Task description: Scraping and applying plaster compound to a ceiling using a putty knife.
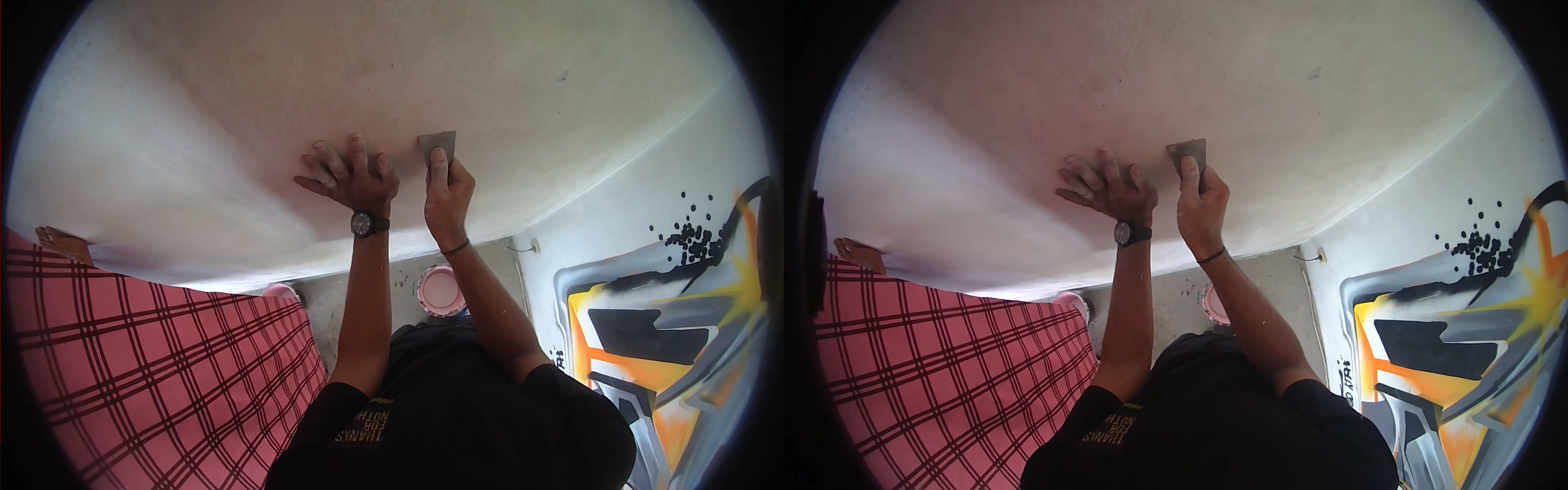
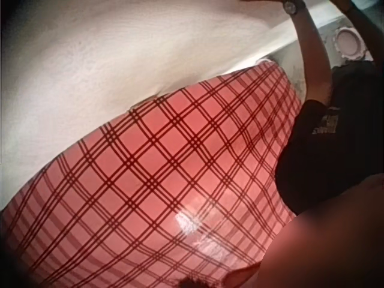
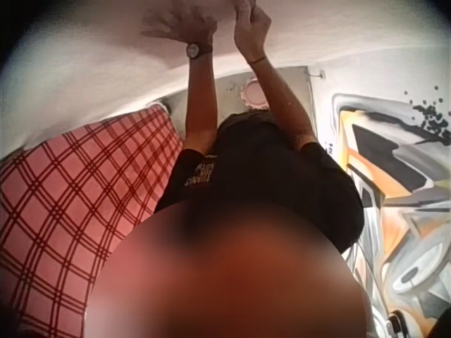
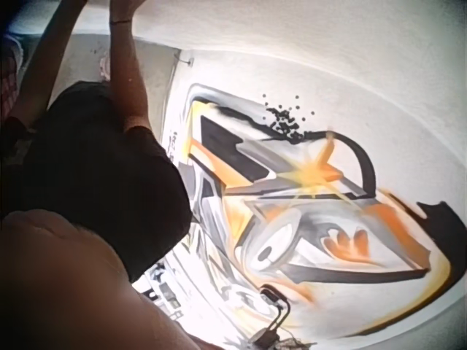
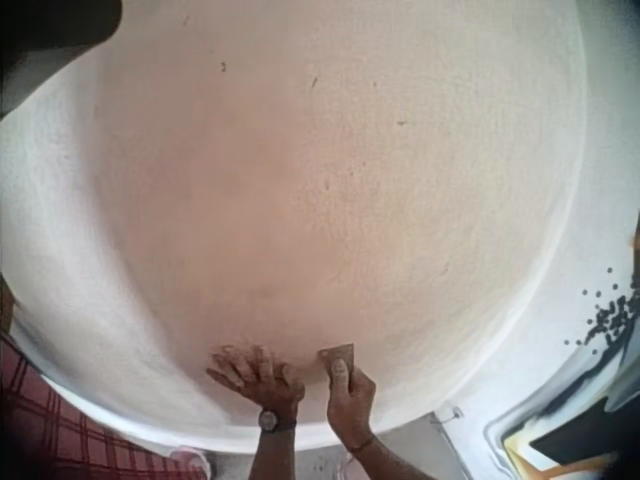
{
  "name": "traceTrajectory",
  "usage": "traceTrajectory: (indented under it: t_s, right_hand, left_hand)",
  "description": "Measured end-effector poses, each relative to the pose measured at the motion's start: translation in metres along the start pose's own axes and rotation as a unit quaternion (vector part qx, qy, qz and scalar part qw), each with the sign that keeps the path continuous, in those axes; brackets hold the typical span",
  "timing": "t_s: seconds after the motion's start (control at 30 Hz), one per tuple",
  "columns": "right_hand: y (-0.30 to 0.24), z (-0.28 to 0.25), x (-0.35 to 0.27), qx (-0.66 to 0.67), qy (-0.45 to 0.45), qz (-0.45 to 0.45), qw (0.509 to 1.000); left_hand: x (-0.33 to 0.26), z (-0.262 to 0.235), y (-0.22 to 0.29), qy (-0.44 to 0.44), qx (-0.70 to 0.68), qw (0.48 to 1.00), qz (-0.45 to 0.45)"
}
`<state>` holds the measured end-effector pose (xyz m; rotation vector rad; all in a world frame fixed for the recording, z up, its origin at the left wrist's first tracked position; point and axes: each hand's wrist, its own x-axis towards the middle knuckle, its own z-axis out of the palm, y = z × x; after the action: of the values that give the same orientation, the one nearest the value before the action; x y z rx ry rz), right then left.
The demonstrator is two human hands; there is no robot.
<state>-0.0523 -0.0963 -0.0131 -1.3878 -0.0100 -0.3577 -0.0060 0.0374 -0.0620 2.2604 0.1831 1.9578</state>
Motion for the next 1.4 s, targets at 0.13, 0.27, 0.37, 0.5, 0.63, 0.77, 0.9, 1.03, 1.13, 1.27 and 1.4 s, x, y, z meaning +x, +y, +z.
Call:
traceTrajectory:
  t_s: [0.13, 0.27, 0.37, 0.5, 0.63, 0.77, 0.9, 1.03, 1.13, 1.27, 1.4]
  right_hand:
    - [0.010, -0.009, 0.002, -0.026, 0.007, -0.014, 1.000]
    - [0.005, -0.013, 0.005, -0.023, 0.011, -0.021, 0.999]
    - [0.010, -0.016, 0.004, -0.023, 0.010, -0.028, 0.999]
    - [0.004, -0.012, 0.006, -0.006, 0.003, -0.019, 1.000]
    - [0.007, -0.015, 0.004, -0.020, -0.005, -0.032, 0.999]
    - [0.002, -0.007, 0.008, -0.025, 0.002, -0.028, 0.999]
    - [0.002, -0.010, 0.006, -0.049, -0.007, -0.035, 0.998]
    - [0.000, -0.007, 0.005, -0.055, -0.001, -0.032, 0.998]
    - [0.001, -0.004, 0.002, -0.058, 0.010, -0.045, 0.997]
    - [-0.006, 0.005, 0.006, -0.055, 0.001, -0.045, 0.997]
    - [-0.017, 0.012, 0.004, -0.058, 0.013, -0.072, 0.996]
  left_hand:
    - [-0.002, 0.003, 0.005, 0.004, -0.007, 1.000, 0.002]
    - [-0.004, 0.002, 0.012, 0.000, -0.006, 1.000, 0.001]
    - [-0.004, 0.005, 0.011, 0.006, -0.005, 1.000, 0.006]
    - [-0.003, 0.003, 0.010, 0.007, -0.005, 1.000, 0.006]
    - [-0.001, 0.002, 0.009, 0.005, -0.008, 1.000, -0.001]
    - [0.002, 0.004, 0.006, 0.007, -0.010, 1.000, 0.004]
    - [0.002, 0.004, 0.003, -0.001, -0.001, 1.000, -0.001]
    - [-0.002, 0.000, 0.001, -0.006, -0.012, 1.000, -0.003]
    - [-0.001, 0.000, -0.002, -0.004, -0.010, 1.000, -0.003]
    - [0.002, -0.001, -0.008, -0.005, -0.011, 1.000, -0.004]
    - [0.003, -0.003, -0.010, -0.009, 0.000, 1.000, -0.010]
